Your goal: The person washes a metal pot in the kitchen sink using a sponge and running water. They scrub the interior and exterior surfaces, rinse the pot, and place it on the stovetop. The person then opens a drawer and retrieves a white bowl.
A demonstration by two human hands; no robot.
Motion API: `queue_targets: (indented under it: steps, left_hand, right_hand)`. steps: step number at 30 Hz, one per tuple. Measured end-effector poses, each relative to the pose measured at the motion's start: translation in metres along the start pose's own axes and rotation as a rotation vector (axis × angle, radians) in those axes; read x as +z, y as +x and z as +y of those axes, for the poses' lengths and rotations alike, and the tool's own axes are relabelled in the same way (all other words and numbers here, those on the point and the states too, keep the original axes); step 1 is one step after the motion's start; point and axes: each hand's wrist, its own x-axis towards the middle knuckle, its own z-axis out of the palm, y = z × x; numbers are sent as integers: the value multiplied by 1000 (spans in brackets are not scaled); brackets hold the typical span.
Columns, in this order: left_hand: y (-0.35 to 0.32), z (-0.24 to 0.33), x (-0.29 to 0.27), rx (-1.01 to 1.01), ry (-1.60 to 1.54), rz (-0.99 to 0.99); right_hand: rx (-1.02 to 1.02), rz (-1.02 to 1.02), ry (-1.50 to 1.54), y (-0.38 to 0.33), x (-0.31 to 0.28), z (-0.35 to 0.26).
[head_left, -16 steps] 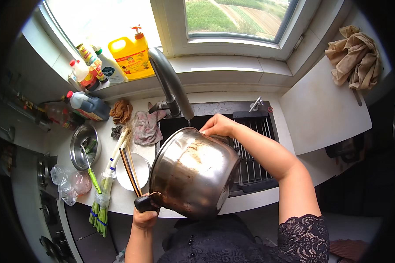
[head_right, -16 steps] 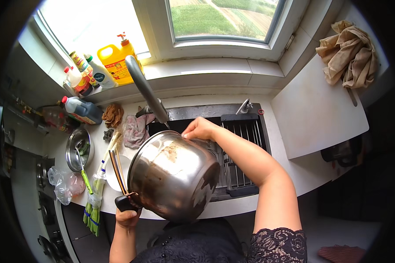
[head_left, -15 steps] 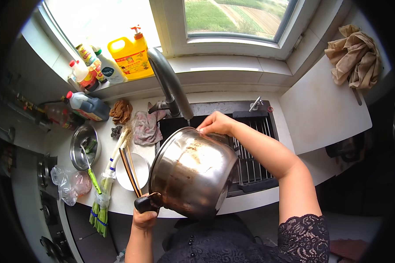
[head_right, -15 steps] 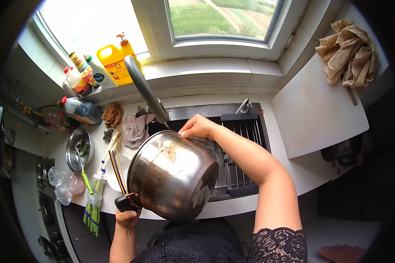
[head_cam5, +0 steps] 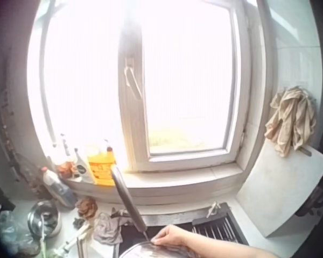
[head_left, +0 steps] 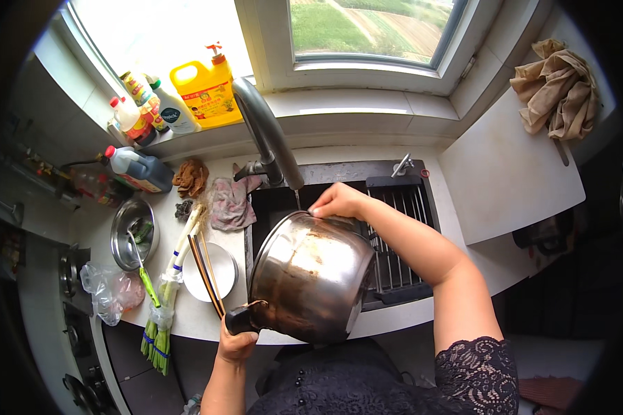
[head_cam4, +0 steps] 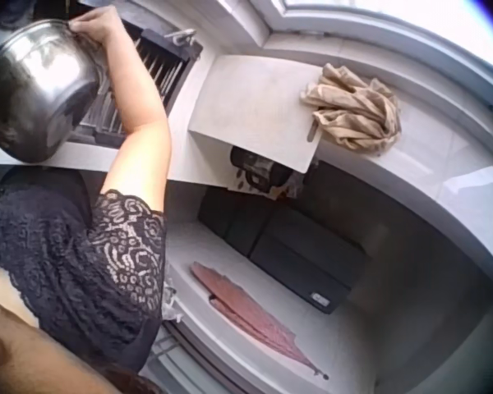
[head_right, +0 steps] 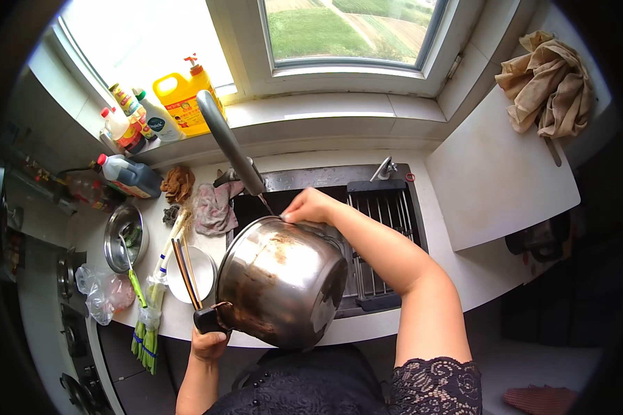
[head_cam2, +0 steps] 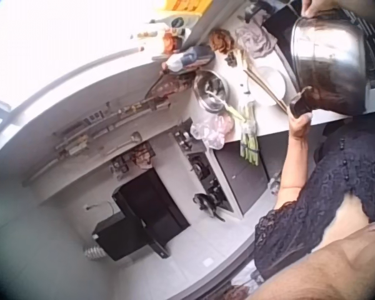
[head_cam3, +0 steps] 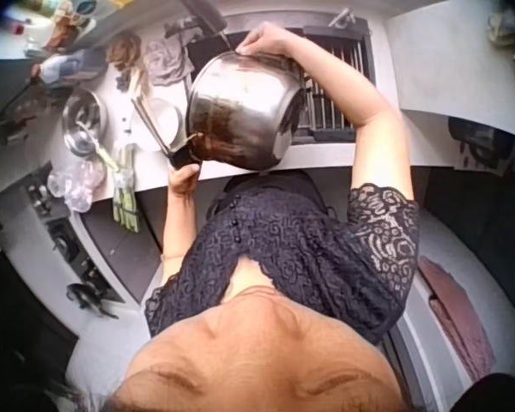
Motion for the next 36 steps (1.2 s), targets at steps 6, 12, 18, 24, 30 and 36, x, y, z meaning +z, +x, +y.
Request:
queue_targets:
  steps: [6,12,18,24,30,36]
  left_hand:
    - [7,0,15,-34,170,27]
    - [28,1,29,1,325,60]
    - [61,-13,36,-43,200,137]
    - [93,-38,30,-214,31,286]
    - [97,-40,32,-269,14,289]
    - [103,-40,37,-258,75,208]
  right_hand:
    - [218,-16,54,0,-1,38]
    - [-107,157,-74,-7,-9,1]
    - [-516,239,-261,-34,35,-46]
    - [-680,446,-812,-71,112,-20]
    - [-699,433,-865,-101,125,-6]
    - [-477,595,-360,-66,103,-16]
